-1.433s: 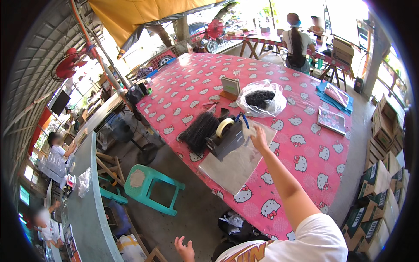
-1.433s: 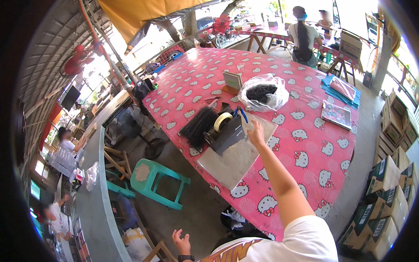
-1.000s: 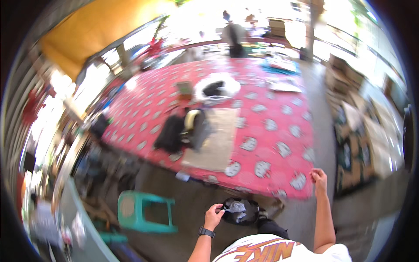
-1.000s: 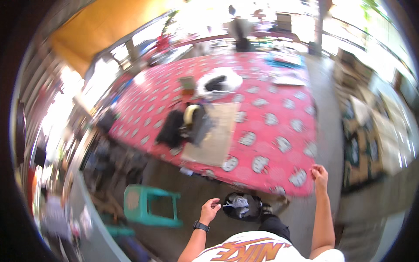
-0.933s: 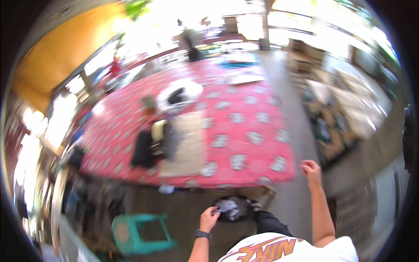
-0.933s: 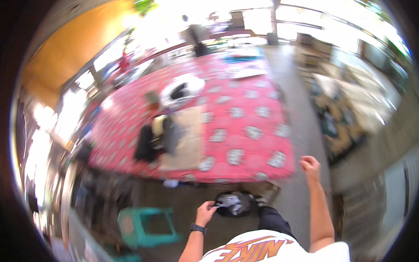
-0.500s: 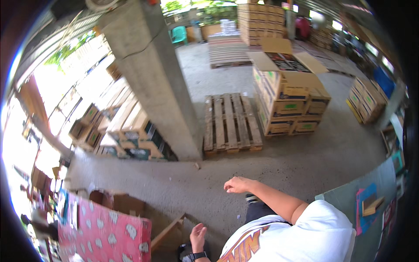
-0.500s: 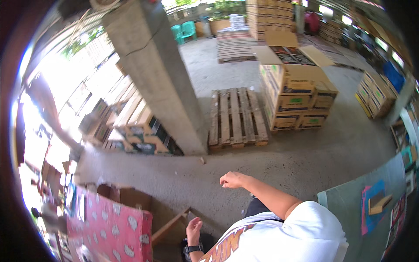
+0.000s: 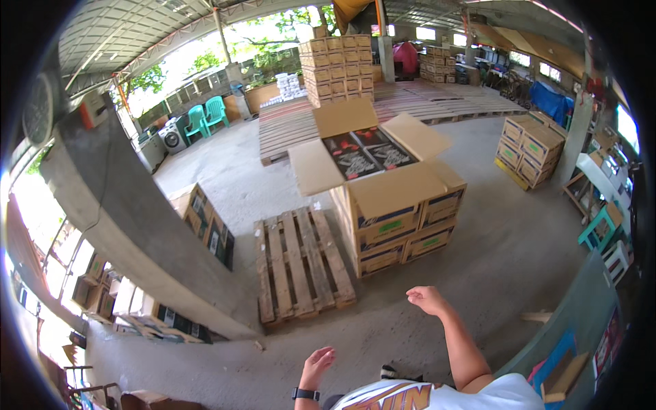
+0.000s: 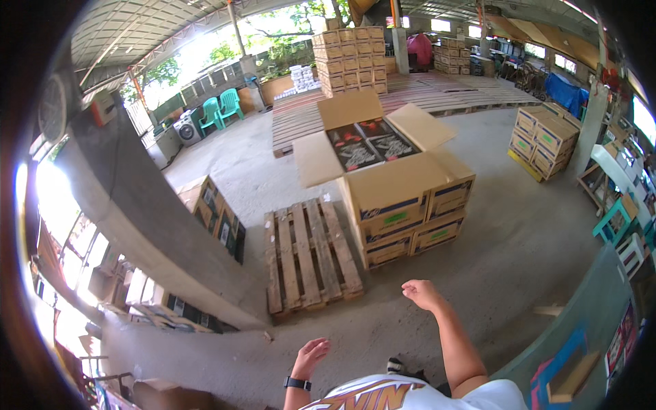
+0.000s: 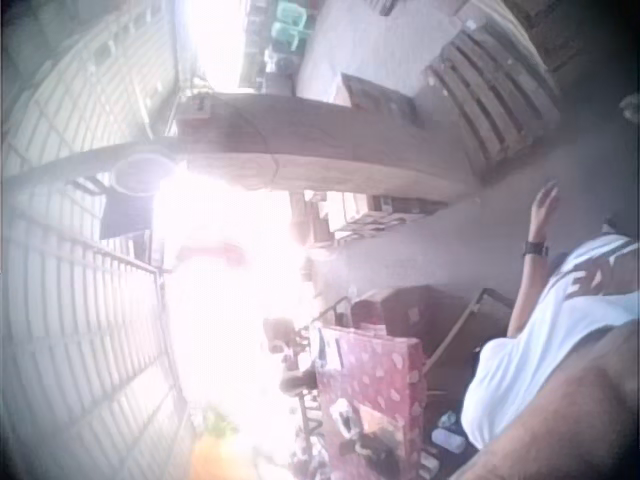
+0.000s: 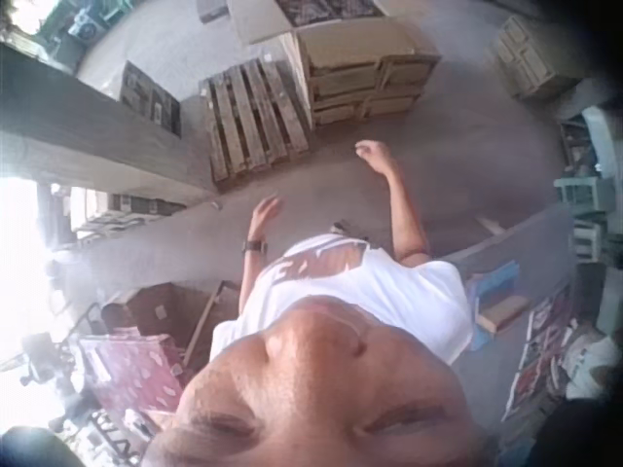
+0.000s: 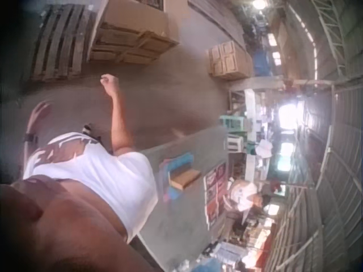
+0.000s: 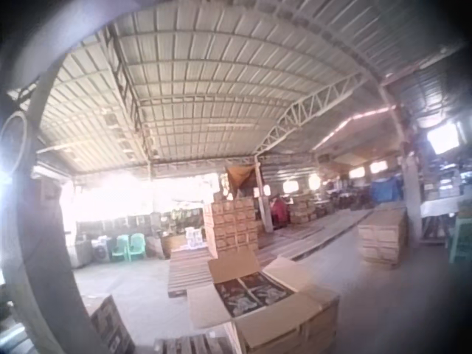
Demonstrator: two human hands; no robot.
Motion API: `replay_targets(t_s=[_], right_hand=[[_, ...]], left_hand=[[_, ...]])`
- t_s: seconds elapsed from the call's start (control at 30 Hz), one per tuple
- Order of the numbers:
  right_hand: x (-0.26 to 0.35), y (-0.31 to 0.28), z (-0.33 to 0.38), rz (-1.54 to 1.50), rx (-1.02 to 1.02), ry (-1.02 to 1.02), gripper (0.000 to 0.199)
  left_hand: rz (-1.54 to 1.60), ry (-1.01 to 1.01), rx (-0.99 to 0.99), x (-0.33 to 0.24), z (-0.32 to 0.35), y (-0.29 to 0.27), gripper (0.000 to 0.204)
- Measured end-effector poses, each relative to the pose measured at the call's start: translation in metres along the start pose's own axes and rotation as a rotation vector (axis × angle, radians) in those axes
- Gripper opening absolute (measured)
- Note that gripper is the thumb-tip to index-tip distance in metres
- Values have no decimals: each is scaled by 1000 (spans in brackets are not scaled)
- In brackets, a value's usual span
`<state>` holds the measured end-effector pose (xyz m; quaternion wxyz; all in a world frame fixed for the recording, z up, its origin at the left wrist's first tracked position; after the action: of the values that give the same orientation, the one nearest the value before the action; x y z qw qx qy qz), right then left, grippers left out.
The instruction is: The person gathers bundles of plastic ties from a pallet, takes them to a table to remove their white paper wrapping by hand, and then retrieves various notebooks from cardboard boxes to sort them onto the table.
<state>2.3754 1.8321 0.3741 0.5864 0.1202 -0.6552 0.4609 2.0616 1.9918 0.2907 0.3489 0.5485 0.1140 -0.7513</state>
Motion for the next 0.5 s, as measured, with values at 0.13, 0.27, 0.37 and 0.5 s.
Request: replay_targets(t_s=[0.13,0.27,0.37,0.5], right_hand=[[44,-88,-97,-18,-289,-83,24],[79,-150,-230,7,-523,-239,28],[82,-182,-326,132,-647,-283,32],[93,-223,-437,326,-761,-209,38]], left_hand=[[-146,-46,1,-26,-80,7,35],[-192,38,-99,-84,-184,-24,32],[-192,333,-240,-133,-255,-37,30],[-779,808,-223,-286,-321,50,38]])
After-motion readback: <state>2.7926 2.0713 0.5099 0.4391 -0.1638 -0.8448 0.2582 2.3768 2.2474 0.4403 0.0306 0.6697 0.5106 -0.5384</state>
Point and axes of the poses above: each hand's wrist, its own z-axis away from the middle knuckle, its own y-axis out of the palm, x = y × z, the point moved 8 cm from there along -z, towards the middle knuckle, and after that the axes turned 4 degrees about -z, right-handed, at the moved point
